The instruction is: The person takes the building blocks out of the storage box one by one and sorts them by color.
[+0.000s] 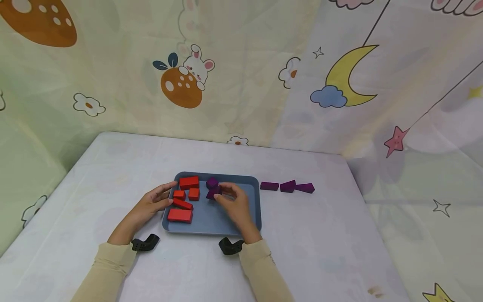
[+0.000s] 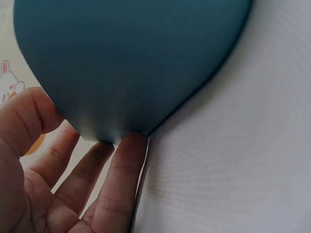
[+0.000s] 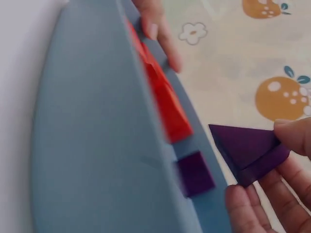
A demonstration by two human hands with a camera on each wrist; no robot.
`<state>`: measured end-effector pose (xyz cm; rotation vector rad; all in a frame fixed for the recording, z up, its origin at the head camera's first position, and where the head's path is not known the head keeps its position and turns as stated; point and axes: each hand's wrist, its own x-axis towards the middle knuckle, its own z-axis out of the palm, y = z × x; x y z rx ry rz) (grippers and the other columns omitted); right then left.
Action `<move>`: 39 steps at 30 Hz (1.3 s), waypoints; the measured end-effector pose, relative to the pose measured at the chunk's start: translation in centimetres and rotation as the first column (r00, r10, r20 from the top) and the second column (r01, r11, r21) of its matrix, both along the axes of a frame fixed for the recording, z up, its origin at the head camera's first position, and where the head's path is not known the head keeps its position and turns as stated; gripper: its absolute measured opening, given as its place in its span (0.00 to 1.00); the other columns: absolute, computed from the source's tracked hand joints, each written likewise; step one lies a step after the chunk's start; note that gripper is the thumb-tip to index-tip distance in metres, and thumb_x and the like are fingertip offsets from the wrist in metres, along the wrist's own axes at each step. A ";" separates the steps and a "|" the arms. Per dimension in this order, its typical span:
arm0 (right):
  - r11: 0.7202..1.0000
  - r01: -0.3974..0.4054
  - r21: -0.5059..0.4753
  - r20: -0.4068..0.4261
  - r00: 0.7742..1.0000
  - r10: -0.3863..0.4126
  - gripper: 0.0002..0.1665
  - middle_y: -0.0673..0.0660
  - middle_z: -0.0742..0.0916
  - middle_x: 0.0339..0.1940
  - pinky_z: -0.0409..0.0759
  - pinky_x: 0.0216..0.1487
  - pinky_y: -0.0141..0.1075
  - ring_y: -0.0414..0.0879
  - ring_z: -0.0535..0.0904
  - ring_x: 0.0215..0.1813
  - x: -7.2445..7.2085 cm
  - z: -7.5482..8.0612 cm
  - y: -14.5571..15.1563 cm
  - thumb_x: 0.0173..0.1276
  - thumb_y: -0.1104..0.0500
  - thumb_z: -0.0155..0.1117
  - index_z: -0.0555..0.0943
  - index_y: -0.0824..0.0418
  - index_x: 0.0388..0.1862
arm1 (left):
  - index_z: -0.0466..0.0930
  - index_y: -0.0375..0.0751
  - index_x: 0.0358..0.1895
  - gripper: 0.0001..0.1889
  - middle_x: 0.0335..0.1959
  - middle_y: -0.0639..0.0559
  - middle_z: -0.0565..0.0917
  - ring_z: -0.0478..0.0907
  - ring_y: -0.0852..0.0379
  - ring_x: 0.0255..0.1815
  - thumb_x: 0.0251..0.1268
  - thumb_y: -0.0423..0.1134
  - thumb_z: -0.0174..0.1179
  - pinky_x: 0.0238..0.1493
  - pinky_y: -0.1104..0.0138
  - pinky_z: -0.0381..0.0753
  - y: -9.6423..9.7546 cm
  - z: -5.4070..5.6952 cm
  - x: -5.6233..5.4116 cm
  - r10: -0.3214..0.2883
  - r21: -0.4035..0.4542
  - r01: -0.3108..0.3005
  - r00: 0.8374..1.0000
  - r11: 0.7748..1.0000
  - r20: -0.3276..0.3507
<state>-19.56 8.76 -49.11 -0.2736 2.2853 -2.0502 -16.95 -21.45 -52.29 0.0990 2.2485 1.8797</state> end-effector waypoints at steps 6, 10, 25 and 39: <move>0.998 -0.033 -0.045 -0.075 0.997 0.029 0.23 0.68 0.85 0.65 0.83 0.62 0.32 0.51 0.83 0.65 0.3 1.2 2.9 0.73 0.71 0.71 0.81 0.73 0.66 | 0.62 0.39 0.85 0.33 0.84 0.29 0.61 0.60 0.29 0.84 0.81 0.34 0.58 0.72 0.44 0.76 0.0 0.0 0.0 -0.003 0.005 0.003 1.000 1.000 -0.002; 0.999 -0.030 -0.036 -0.110 0.994 0.026 0.24 0.68 0.84 0.67 0.83 0.62 0.31 0.44 0.82 0.64 0.1 1.7 5.0 0.75 0.71 0.70 0.80 0.72 0.68 | 0.62 0.39 0.85 0.33 0.85 0.30 0.61 0.59 0.30 0.84 0.81 0.34 0.58 0.72 0.43 0.75 0.0 0.0 0.0 -0.006 0.006 0.006 1.000 1.000 -0.001; 0.988 0.105 0.110 -0.223 0.972 -0.078 0.24 0.73 0.82 0.69 0.76 0.65 0.23 0.31 0.79 0.65 -0.6 2.3 12.8 0.81 0.70 0.61 0.75 0.74 0.73 | 0.61 0.38 0.86 0.34 0.85 0.30 0.59 0.58 0.27 0.84 0.82 0.35 0.60 0.73 0.40 0.73 -0.1 0.0 0.0 -0.011 0.006 0.011 1.000 1.000 -0.002; 0.973 0.211 0.092 -0.246 0.952 -0.183 0.24 0.34 0.86 0.60 0.76 0.62 0.19 0.30 0.80 0.64 -1.4 2.6 20.7 0.84 0.67 0.59 0.75 0.74 0.74 | 0.62 0.40 0.86 0.34 0.86 0.31 0.59 0.57 0.30 0.85 0.81 0.34 0.59 0.74 0.40 0.73 0.2 0.2 0.2 -0.003 0.013 0.003 1.000 1.000 0.020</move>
